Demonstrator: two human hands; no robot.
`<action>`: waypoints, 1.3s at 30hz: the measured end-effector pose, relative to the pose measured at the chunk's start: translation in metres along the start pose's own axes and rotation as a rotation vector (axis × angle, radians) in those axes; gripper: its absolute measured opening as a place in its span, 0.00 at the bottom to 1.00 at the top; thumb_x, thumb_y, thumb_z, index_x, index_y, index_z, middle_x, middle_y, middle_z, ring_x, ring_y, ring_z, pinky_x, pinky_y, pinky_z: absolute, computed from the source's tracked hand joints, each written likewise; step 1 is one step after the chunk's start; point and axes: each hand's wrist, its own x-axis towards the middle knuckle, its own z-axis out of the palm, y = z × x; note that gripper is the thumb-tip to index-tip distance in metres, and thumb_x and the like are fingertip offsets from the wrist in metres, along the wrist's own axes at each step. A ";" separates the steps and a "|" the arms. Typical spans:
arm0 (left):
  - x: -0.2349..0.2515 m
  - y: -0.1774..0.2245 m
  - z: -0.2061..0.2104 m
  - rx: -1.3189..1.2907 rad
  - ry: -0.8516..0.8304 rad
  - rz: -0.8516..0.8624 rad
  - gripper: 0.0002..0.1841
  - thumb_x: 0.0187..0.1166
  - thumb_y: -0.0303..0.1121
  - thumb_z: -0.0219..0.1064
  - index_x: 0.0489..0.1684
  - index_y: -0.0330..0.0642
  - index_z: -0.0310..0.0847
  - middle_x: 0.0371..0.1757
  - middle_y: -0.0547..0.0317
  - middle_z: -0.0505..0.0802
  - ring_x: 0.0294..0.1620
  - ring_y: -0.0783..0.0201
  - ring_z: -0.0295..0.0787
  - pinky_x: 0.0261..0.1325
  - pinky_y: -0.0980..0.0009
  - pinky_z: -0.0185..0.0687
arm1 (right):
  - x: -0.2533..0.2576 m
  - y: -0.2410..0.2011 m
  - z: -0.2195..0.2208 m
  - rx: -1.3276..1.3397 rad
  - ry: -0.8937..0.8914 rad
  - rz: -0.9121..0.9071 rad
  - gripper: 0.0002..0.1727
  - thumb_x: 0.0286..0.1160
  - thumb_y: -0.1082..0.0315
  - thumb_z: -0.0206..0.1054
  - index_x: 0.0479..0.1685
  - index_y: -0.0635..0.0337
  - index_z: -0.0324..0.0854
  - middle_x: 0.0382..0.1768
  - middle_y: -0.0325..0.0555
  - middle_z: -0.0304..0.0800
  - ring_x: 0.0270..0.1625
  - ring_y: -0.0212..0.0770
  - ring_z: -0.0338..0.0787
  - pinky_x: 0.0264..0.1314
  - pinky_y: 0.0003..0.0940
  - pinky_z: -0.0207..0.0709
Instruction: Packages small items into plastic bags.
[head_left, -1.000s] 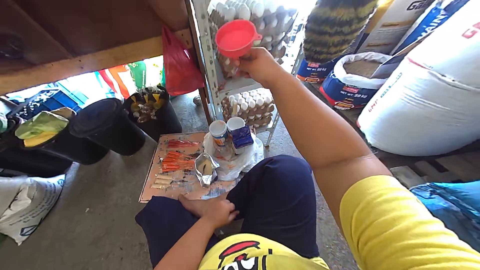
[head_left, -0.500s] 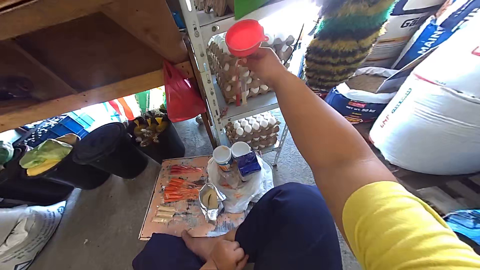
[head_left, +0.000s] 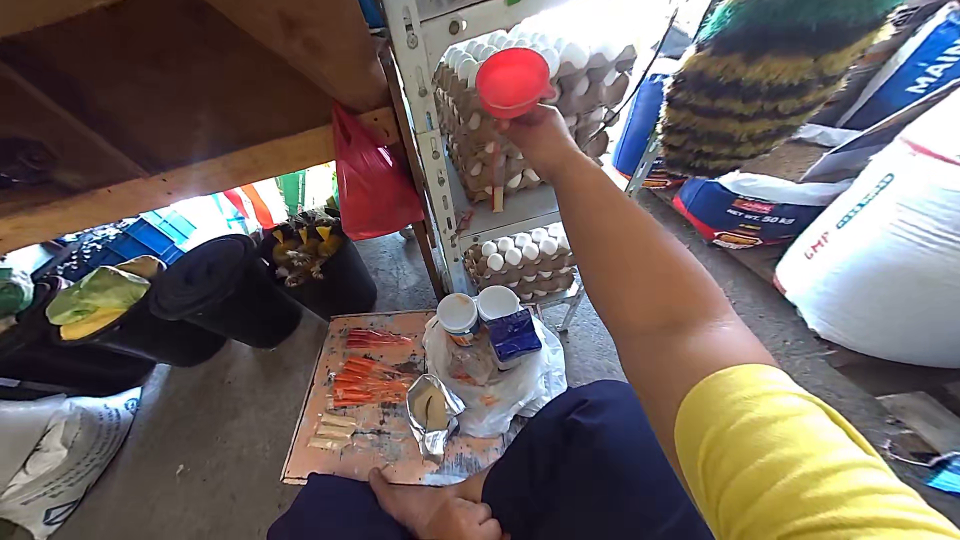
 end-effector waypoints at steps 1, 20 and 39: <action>0.000 0.000 -0.001 0.000 -0.005 0.008 0.16 0.78 0.40 0.67 0.17 0.46 0.80 0.18 0.59 0.83 0.19 0.63 0.83 0.24 0.69 0.82 | 0.000 0.003 0.001 0.004 0.000 0.006 0.15 0.82 0.68 0.68 0.63 0.64 0.84 0.57 0.48 0.91 0.59 0.32 0.89 0.68 0.32 0.81; 0.001 0.000 0.000 -0.012 0.018 0.002 0.16 0.79 0.40 0.65 0.18 0.47 0.79 0.18 0.60 0.82 0.19 0.63 0.82 0.23 0.68 0.82 | -0.011 0.003 0.004 0.013 0.018 -0.005 0.16 0.83 0.67 0.67 0.63 0.65 0.83 0.57 0.49 0.91 0.60 0.34 0.89 0.69 0.34 0.81; 0.171 0.057 -0.253 0.247 0.558 -0.224 0.12 0.84 0.30 0.66 0.55 0.34 0.91 0.54 0.40 0.92 0.54 0.53 0.91 0.59 0.61 0.87 | -0.181 -0.180 0.017 -0.029 -0.295 0.014 0.13 0.86 0.68 0.64 0.61 0.63 0.83 0.51 0.44 0.92 0.51 0.30 0.92 0.60 0.29 0.86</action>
